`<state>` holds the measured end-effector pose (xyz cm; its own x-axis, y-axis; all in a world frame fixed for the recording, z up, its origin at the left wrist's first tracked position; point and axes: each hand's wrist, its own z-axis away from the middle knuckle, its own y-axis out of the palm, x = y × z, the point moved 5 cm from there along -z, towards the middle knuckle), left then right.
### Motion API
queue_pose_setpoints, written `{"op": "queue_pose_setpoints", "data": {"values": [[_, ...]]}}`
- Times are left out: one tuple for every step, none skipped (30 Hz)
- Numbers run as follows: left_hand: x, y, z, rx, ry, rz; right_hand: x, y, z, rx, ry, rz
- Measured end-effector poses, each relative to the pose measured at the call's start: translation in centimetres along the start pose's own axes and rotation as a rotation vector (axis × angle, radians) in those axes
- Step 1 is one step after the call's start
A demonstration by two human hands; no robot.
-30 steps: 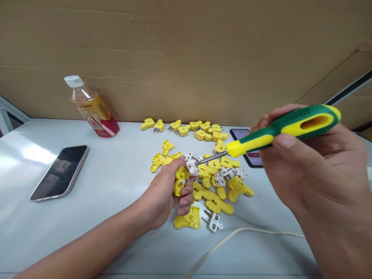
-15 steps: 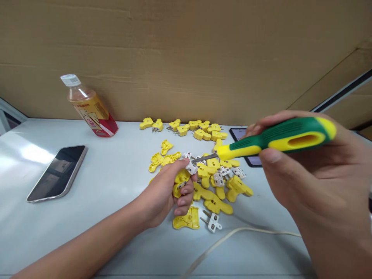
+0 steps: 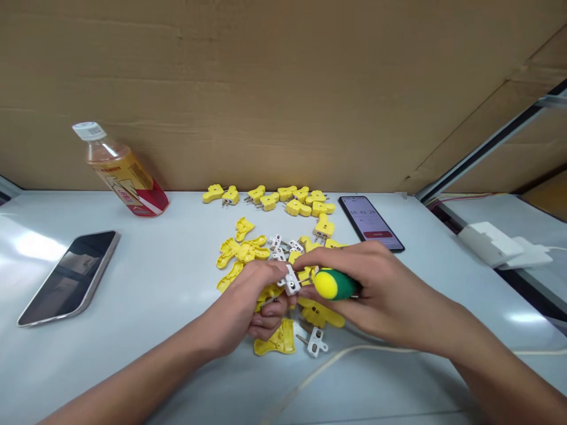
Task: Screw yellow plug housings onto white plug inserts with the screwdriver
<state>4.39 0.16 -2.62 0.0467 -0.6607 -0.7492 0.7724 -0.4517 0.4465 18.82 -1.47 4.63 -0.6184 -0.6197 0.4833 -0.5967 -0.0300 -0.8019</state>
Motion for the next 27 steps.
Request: {"op": "queue_pose_setpoints", "data": {"values": [[0.0,0.1,0.0,0.015,0.007,-0.006,0.0,0.2,0.0,0.016,-0.02,0.021],[-0.1,0.1,-0.1,0.024,0.014,-0.01,0.0,0.2,0.0,0.019,-0.039,0.037],[-0.1,0.1,-0.1,0.025,0.02,-0.011,-0.2,0.1,0.0,0.011,-0.054,0.053],[-0.2,0.1,-0.1,0.019,0.029,-0.01,-0.5,-0.1,-0.2,-0.005,-0.064,0.069],[-0.3,0.0,-0.1,0.003,0.044,-0.008,-0.9,-0.4,-0.4,-0.029,-0.059,0.091],[-0.4,-0.2,-0.1,-0.02,0.066,-0.004,-1.5,-0.7,-0.6,-0.056,-0.035,0.121],[-0.6,-0.4,-0.1,-0.048,0.093,0.001,-2.2,-1.0,-1.0,-0.073,0.013,0.163],[-0.8,-0.7,-0.1,-0.078,0.12,0.007,-3.1,-1.2,-1.3,-0.067,0.085,0.213],[-1.0,-1.0,-0.1,-0.11,0.144,0.017,-4.0,-1.2,-1.7,-0.024,0.173,0.269],[-1.2,-1.2,-0.1,-0.139,0.163,0.029,-5.0,-1.1,-2.0,0.047,0.264,0.323],[-1.3,-1.5,-0.1,-0.164,0.177,0.044,-5.8,-0.9,-2.1,0.121,0.333,0.363],[-1.5,-1.7,-0.1,-0.185,0.191,0.057,-6.4,-0.6,-2.2,0.18,0.379,0.388],[-1.6,-1.8,0.0,-0.203,0.202,0.07,-6.9,-0.4,-2.3,0.226,0.407,0.403],[-1.7,-1.8,0.0,-0.216,0.211,0.082,-7.2,-0.3,-2.2,0.254,0.418,0.408],[-1.8,-1.9,0.0,-0.229,0.218,0.093,-7.4,-0.1,-2.1,0.273,0.421,0.408],[-1.8,-1.8,0.1,-0.24,0.222,0.104,-7.5,0.1,-1.9,0.293,0.422,0.408],[-1.9,-1.8,0.1,-0.247,0.224,0.114,-7.6,0.2,-1.7,0.311,0.421,0.405],[-1.9,-1.7,0.1,-0.253,0.223,0.125,-7.6,0.4,-1.5,0.325,0.416,0.399],[-2.0,-1.6,0.2,-0.257,0.221,0.14,-7.6,0.4,-1.4,0.334,0.41,0.391],[-2.1,-1.5,0.2,-0.259,0.22,0.157,-7.6,0.5,-1.2,0.337,0.403,0.384],[-2.1,-1.4,0.2,-0.262,0.218,0.178,-7.6,0.4,-1.1,0.332,0.398,0.377],[-2.2,-1.4,0.3,-0.265,0.219,0.198,-7.6,0.3,-1.1,0.325,0.397,0.374],[-2.2,-1.3,0.3,-0.27,0.219,0.216,-7.5,0.0,-1.1,0.308,0.393,0.371],[-2.3,-1.3,0.3,-0.273,0.22,0.228,-7.2,-0.4,-1.1,0.272,0.376,0.365],[-2.3,-1.3,0.3,-0.273,0.222,0.235,-6.8,-1.0,-1.2,0.209,0.342,0.354],[-2.3,-1.3,0.3,-0.268,0.224,0.239,-6.1,-1.7,-1.3,0.119,0.291,0.337],[-2.2,-1.3,0.2,-0.258,0.225,0.242,-5.3,-2.7,-1.3,0.004,0.223,0.313]]}}
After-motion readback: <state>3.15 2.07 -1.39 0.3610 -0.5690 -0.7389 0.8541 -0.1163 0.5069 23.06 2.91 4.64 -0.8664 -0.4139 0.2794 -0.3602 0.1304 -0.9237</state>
